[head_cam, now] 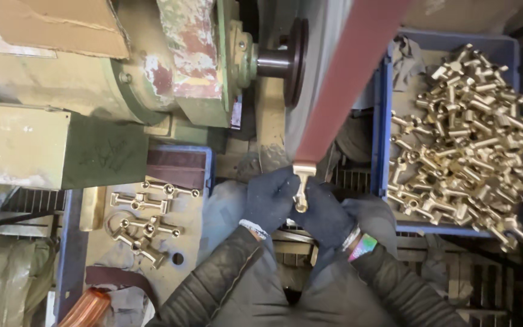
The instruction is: The person holds a metal component against a rotating sanding belt, turning it to sand different surfaces, then places it into a container and picks up another component to repeat the process.
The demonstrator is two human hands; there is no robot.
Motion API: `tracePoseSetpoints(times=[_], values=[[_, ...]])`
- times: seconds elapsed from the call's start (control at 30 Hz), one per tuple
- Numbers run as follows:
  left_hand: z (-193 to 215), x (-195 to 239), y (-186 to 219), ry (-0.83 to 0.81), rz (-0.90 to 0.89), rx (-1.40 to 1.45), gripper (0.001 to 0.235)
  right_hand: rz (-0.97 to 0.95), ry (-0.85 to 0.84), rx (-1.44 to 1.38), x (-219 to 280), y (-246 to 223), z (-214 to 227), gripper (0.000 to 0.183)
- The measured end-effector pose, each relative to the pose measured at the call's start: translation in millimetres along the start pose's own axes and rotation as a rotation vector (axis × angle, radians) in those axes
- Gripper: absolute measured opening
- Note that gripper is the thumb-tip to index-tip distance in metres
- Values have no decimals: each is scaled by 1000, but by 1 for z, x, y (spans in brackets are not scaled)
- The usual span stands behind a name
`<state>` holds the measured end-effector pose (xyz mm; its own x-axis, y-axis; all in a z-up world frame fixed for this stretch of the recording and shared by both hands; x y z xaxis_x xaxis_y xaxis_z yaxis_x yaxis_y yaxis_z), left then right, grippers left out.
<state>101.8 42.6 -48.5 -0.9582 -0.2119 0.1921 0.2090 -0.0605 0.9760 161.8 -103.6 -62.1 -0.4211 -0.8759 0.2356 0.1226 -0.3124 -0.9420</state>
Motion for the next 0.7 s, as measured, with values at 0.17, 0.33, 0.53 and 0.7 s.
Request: tracePoseSetpoints(times=[0.17,0.33,0.53,0.7], values=[[-9,-9,-56,42,-191,-219,18,63,-106,-574,3,4,-13,58],[-20,-29,-112,-51,249,260,17,-246,-155,-766,-5,20,-3,42],[-16,-53,-125,-31,469,783,19,-341,-74,-988,-33,35,13,22],[-4,-28,-67,-154,216,345,23,-245,-86,-609,-7,-3,4,36]])
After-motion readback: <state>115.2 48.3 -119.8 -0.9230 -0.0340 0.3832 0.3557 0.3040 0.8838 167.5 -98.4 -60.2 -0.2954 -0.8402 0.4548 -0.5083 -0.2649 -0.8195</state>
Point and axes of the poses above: each hand's wrist, its own x-axis away from the middle knuckle, its own z-axis out of the back of the hand, y = z × x, the point moved 1 cm from there along -x, towards the middle knuckle, and after that the axes turned 13 degrees about -y, right-handed, at the moved point
